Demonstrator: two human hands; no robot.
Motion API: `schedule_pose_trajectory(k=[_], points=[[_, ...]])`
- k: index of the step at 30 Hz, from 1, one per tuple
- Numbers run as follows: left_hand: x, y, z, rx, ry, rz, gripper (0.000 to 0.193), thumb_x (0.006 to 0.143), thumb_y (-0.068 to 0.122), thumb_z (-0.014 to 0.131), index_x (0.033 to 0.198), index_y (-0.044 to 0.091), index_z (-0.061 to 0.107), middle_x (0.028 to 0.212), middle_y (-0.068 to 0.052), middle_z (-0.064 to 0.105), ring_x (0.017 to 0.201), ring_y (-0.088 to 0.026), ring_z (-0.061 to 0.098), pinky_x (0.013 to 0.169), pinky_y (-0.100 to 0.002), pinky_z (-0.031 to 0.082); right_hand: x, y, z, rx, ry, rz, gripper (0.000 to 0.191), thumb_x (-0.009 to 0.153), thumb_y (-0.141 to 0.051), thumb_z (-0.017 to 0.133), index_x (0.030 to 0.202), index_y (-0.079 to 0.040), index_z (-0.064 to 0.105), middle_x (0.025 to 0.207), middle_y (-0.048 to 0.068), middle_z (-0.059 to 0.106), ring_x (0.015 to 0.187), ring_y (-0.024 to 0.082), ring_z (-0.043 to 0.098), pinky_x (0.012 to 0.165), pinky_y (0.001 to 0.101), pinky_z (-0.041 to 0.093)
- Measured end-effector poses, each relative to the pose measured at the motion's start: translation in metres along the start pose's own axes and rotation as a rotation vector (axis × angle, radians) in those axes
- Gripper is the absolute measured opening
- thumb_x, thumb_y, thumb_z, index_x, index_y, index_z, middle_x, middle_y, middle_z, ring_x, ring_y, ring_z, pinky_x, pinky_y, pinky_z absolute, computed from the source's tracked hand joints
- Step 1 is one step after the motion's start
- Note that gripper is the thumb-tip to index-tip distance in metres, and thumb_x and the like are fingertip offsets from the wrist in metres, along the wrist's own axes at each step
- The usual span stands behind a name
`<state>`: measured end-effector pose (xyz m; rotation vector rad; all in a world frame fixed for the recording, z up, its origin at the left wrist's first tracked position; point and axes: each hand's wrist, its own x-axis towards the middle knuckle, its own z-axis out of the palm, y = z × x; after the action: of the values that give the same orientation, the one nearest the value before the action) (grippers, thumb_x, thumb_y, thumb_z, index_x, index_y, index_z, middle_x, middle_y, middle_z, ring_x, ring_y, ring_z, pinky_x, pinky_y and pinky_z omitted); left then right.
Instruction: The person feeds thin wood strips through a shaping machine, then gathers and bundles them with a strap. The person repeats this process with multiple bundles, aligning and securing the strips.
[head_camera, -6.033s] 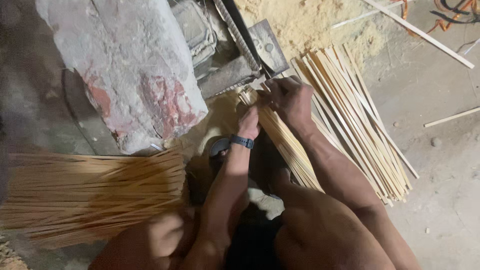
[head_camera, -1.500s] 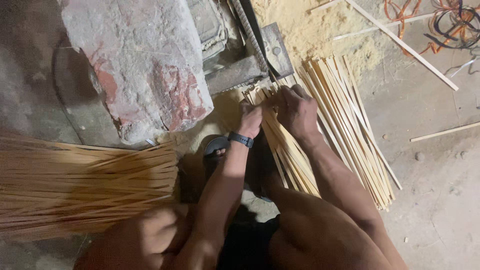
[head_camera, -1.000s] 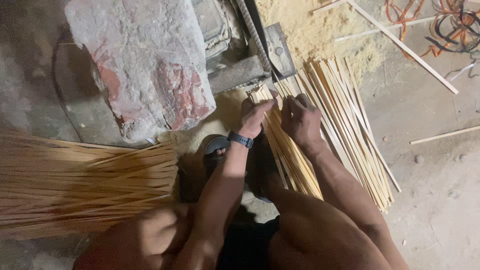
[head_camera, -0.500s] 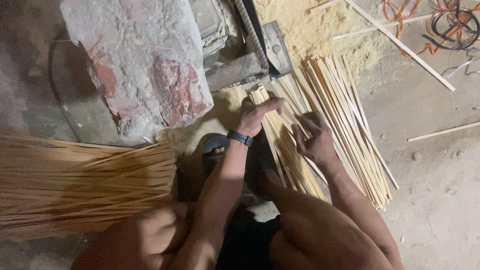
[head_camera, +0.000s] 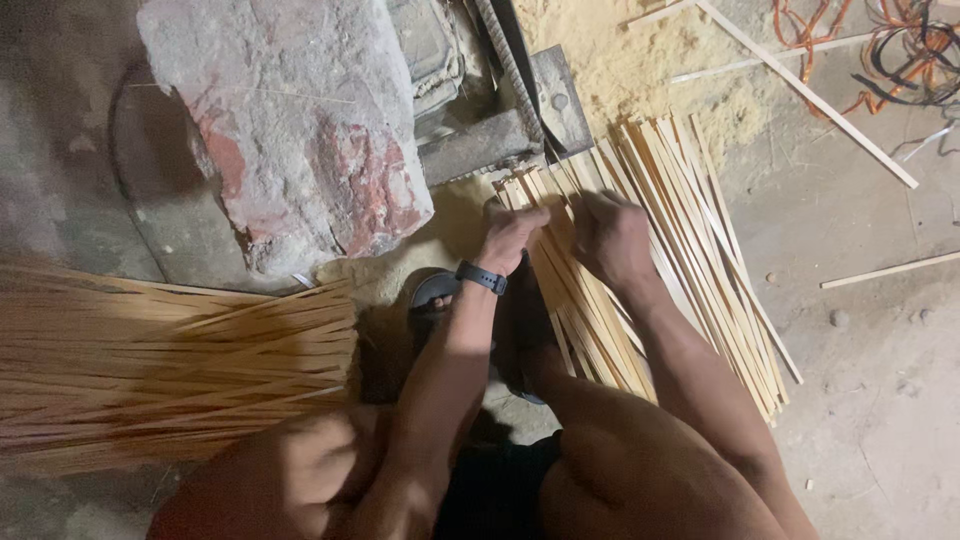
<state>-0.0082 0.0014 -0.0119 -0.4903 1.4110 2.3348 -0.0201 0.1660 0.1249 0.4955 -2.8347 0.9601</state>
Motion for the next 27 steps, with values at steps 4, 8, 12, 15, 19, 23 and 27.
schedule_pose_trajectory(k=[4,8,12,15,19,23,27], points=[[0.001,-0.002,-0.002,0.063,0.005,0.055,0.031,0.075,0.019,0.091,0.088,-0.005,0.077,0.101,-0.026,0.078,0.098,-0.029,0.078,0.108,-0.043,0.053,-0.039,-0.002,-0.026,-0.168,0.121,-0.104,0.018,0.094,-0.014,0.068,0.105,-0.001,0.074,0.084,0.013,0.067,0.068,0.023,0.063,0.056,0.0331,0.053],[0.002,-0.004,-0.004,0.031,-0.071,-0.038,0.046,0.073,0.03,0.092,0.101,-0.003,0.078,0.111,-0.021,0.078,0.116,-0.03,0.07,0.117,-0.045,0.041,-0.067,0.005,-0.022,0.513,-0.157,0.43,0.024,0.091,-0.005,0.065,0.114,-0.002,0.072,0.11,0.012,0.069,0.078,0.015,0.071,0.048,0.0251,0.057],[0.003,-0.005,-0.005,0.042,-0.151,-0.139,0.06,0.079,0.046,0.083,0.119,0.002,0.074,0.136,-0.015,0.069,0.144,-0.024,0.046,0.125,-0.039,0.017,-0.054,0.013,0.001,0.165,0.106,0.13,0.01,0.104,-0.002,0.068,0.11,-0.003,0.076,0.099,0.013,0.073,0.077,0.016,0.075,0.055,0.0228,0.057],[0.003,-0.007,-0.006,0.031,-0.168,-0.193,0.067,0.081,0.051,0.079,0.129,0.005,0.069,0.146,-0.016,0.062,0.147,-0.027,0.041,0.125,-0.042,0.015,-0.034,0.015,0.01,-0.005,0.16,0.03,0.01,0.099,-0.001,0.072,0.106,-0.001,0.078,0.083,0.01,0.072,0.063,0.014,0.068,0.046,0.0244,0.053],[0.004,-0.009,-0.007,-0.053,-0.076,-0.217,0.075,0.085,0.052,0.077,0.142,0.009,0.055,0.156,-0.012,0.05,0.15,-0.025,0.037,0.129,-0.045,0.014,-0.024,0.01,0.003,0.021,0.198,-0.066,0.009,0.095,0.002,0.071,0.101,-0.001,0.077,0.078,0.008,0.07,0.062,0.013,0.064,0.047,0.0264,0.052],[0.003,-0.01,-0.007,0.061,-0.163,-0.189,0.069,0.084,0.045,0.076,0.136,0.001,0.063,0.147,-0.019,0.06,0.146,-0.027,0.042,0.125,-0.044,0.015,-0.029,0.004,-0.001,0.036,0.096,0.04,0.009,0.09,0.003,0.07,0.092,-0.005,0.075,0.072,0.007,0.065,0.058,0.013,0.061,0.046,0.0293,0.05],[0.004,-0.015,-0.009,0.112,0.083,-0.152,0.062,0.088,0.024,0.073,0.129,-0.012,0.042,0.138,-0.034,0.046,0.132,-0.04,0.042,0.11,-0.052,0.03,-0.015,0.003,0.016,-0.006,0.138,0.015,0.004,0.098,0.001,0.069,0.095,-0.002,0.07,0.079,0.01,0.066,0.061,0.019,0.063,0.049,0.0337,0.051]])
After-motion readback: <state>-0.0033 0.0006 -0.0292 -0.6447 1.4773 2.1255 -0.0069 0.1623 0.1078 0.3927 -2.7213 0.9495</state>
